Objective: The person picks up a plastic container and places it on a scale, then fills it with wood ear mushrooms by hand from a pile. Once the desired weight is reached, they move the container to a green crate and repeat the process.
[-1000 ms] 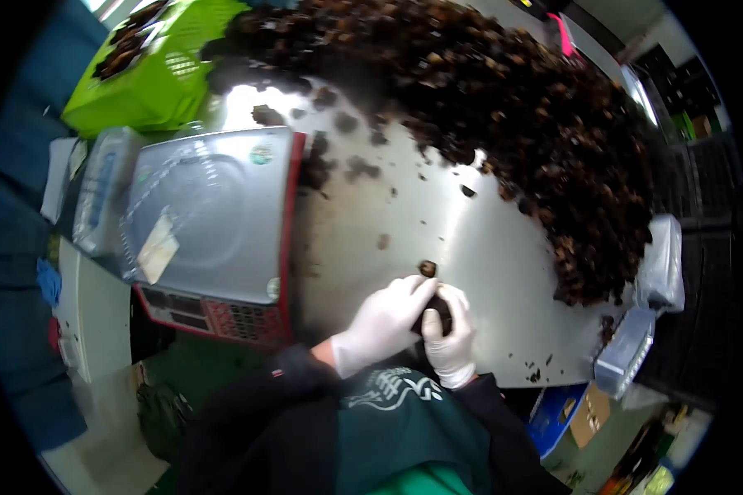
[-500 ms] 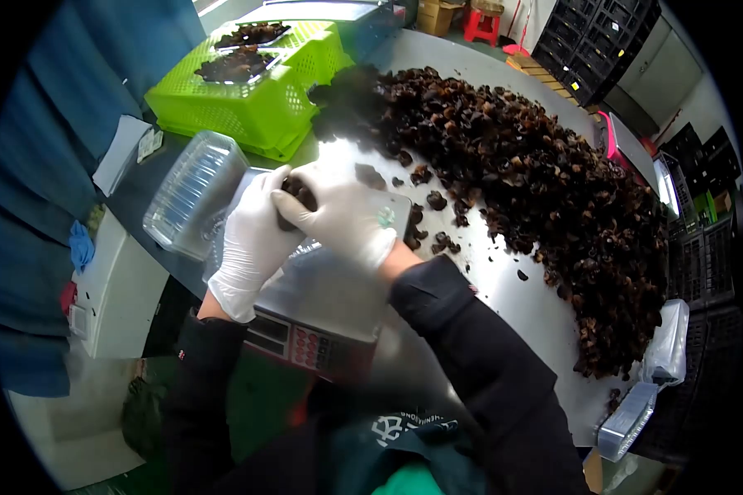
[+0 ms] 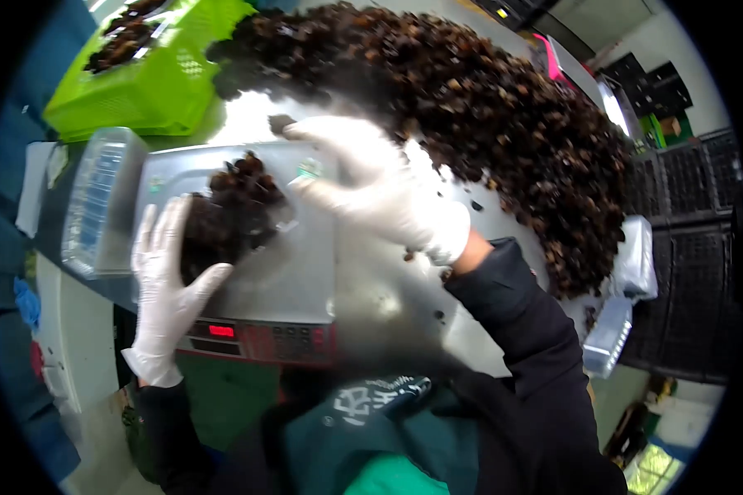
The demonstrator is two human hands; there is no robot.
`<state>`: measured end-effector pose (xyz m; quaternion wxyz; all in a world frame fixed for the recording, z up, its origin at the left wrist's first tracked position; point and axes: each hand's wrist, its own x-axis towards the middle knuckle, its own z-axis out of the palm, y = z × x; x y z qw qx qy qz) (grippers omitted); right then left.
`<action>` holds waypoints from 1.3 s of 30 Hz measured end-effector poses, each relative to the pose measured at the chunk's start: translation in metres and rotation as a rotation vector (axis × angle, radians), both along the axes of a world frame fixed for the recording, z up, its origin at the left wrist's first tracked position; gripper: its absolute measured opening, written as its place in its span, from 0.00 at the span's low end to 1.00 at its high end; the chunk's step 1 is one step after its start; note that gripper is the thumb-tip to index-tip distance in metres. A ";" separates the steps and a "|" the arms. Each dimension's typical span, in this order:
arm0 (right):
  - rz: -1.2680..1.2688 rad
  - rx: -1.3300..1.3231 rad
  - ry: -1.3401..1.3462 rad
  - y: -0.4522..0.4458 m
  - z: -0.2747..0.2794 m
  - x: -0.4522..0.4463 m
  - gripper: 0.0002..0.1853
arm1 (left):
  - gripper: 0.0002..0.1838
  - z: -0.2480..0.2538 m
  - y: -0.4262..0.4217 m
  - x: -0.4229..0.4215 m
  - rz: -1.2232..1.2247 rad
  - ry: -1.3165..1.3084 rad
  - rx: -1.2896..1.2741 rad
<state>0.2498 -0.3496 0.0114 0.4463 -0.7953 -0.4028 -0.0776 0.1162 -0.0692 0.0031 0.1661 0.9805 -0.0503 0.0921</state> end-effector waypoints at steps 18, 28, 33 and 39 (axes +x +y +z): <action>-0.536 -0.310 0.315 -0.192 -0.106 -0.150 0.06 | 0.25 0.018 -0.134 -0.027 -0.175 -0.247 -0.284; -0.297 -1.095 0.785 -0.334 -0.013 -0.230 0.23 | 0.43 -0.062 -0.247 -0.027 -0.425 0.165 -0.302; -0.509 -0.561 0.304 -0.282 -0.062 -0.221 0.31 | 0.55 -0.109 -0.297 -0.038 -0.452 0.266 -0.085; -0.538 -0.368 0.206 -0.230 -0.135 -0.134 0.36 | 0.55 -0.150 -0.297 0.023 0.005 -0.060 -0.141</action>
